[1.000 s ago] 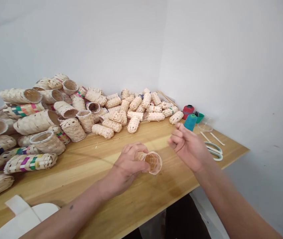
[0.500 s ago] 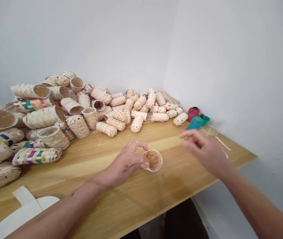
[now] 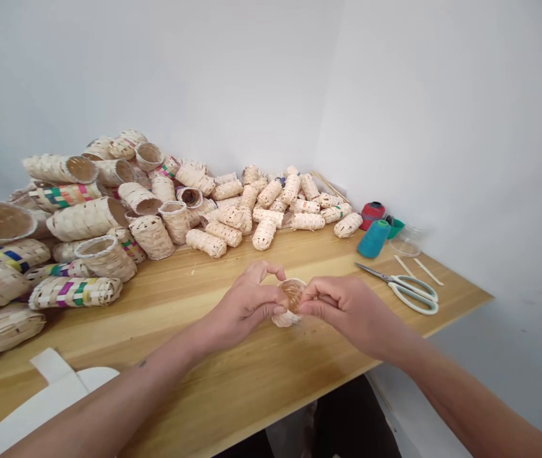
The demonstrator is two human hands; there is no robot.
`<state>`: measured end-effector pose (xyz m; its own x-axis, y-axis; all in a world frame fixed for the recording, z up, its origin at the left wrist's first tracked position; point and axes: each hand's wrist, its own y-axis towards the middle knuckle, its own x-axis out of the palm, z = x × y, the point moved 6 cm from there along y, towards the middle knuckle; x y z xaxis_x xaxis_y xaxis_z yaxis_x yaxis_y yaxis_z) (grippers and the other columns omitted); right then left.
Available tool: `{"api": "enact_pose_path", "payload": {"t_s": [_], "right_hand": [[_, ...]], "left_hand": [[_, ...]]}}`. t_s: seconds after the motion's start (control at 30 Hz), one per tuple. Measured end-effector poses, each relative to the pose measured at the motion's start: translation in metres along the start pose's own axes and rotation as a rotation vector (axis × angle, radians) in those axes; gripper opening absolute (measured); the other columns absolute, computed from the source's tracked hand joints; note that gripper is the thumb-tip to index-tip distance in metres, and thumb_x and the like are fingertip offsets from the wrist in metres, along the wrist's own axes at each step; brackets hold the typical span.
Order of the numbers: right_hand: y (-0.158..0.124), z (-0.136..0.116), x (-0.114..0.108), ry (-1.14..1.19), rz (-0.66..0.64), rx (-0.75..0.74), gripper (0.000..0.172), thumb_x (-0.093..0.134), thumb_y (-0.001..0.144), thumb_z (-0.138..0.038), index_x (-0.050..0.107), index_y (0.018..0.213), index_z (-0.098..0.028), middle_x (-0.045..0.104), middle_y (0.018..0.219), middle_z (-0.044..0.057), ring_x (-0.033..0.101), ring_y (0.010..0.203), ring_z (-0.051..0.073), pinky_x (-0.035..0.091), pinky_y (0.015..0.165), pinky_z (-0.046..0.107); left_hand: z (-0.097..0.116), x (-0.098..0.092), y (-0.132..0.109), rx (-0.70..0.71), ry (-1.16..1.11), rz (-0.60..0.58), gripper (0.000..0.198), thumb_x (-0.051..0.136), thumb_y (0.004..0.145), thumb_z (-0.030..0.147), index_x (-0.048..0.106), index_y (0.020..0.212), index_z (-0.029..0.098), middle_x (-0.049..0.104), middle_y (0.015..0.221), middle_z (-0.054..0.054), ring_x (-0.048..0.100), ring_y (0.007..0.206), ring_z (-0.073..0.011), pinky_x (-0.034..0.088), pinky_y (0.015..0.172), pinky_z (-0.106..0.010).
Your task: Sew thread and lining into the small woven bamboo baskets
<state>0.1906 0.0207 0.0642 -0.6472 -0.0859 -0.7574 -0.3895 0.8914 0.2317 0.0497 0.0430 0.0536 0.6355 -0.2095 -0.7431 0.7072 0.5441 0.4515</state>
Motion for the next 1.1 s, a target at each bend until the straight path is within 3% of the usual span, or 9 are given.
{"api": "enact_pose_path", "payload": {"t_s": [0.17,0.3,0.43,0.73,0.93,1.1], "right_hand": [[0.004,0.005,-0.015,-0.581,0.308,-0.162,0.031,0.041,0.096,-0.034,0.057,0.076,-0.017,0.061,0.069,0.002,0.054,0.062,0.016,0.031,0.057,0.027],[0.009,0.035,-0.033,-0.747,0.468,-0.108,0.033,0.038,0.097,-0.036,0.055,0.077,-0.017,0.061,0.071,0.004,0.055,0.061,0.017,0.029,0.055,0.027],[0.011,0.054,-0.033,-0.769,0.454,-0.066,0.034,0.035,0.097,-0.035,0.054,0.076,-0.017,0.060,0.071,0.005,0.056,0.063,0.018,0.031,0.056,0.027],[0.019,0.071,-0.017,-0.755,0.447,-0.011,0.029,0.038,0.096,-0.033,0.054,0.077,-0.017,0.062,0.072,0.007,0.057,0.065,0.020,0.031,0.056,0.028],[0.008,0.096,-0.051,-0.727,0.553,0.182,0.021,0.043,0.093,-0.029,0.056,0.080,-0.018,0.065,0.074,0.010,0.057,0.066,0.024,0.028,0.054,0.030],[-0.003,0.110,-0.069,-0.701,0.537,0.304,0.019,0.044,0.091,-0.030,0.058,0.083,-0.019,0.066,0.078,0.008,0.057,0.068,0.023,0.028,0.054,0.029]], "left_hand": [[0.001,0.002,0.000,0.022,-0.027,-0.010,0.022,0.048,0.090,0.023,0.066,0.078,0.017,0.049,0.107,-0.007,0.047,0.102,-0.0192,0.041,0.091,-0.033],[0.001,0.003,0.000,0.030,-0.016,-0.009,0.026,0.045,0.092,0.028,0.067,0.080,0.018,0.049,0.107,-0.007,0.048,0.101,-0.0195,0.042,0.090,-0.034],[-0.002,0.001,0.001,0.006,-0.011,0.023,0.031,0.043,0.092,0.031,0.067,0.079,0.017,0.049,0.105,-0.008,0.049,0.099,-0.0197,0.043,0.088,-0.034],[-0.005,0.001,0.002,0.007,-0.082,0.004,0.031,0.043,0.092,0.030,0.066,0.077,0.015,0.047,0.100,-0.007,0.050,0.098,-0.0188,0.042,0.090,-0.033],[0.001,0.004,-0.001,0.004,-0.203,-0.051,0.025,0.045,0.092,0.027,0.064,0.079,0.016,0.047,0.101,-0.006,0.052,0.093,-0.0156,0.044,0.086,-0.028],[-0.004,0.003,-0.001,-0.021,-0.197,-0.033,0.024,0.044,0.092,0.027,0.063,0.082,0.016,0.047,0.100,-0.006,0.052,0.093,-0.0162,0.044,0.086,-0.029]]}}
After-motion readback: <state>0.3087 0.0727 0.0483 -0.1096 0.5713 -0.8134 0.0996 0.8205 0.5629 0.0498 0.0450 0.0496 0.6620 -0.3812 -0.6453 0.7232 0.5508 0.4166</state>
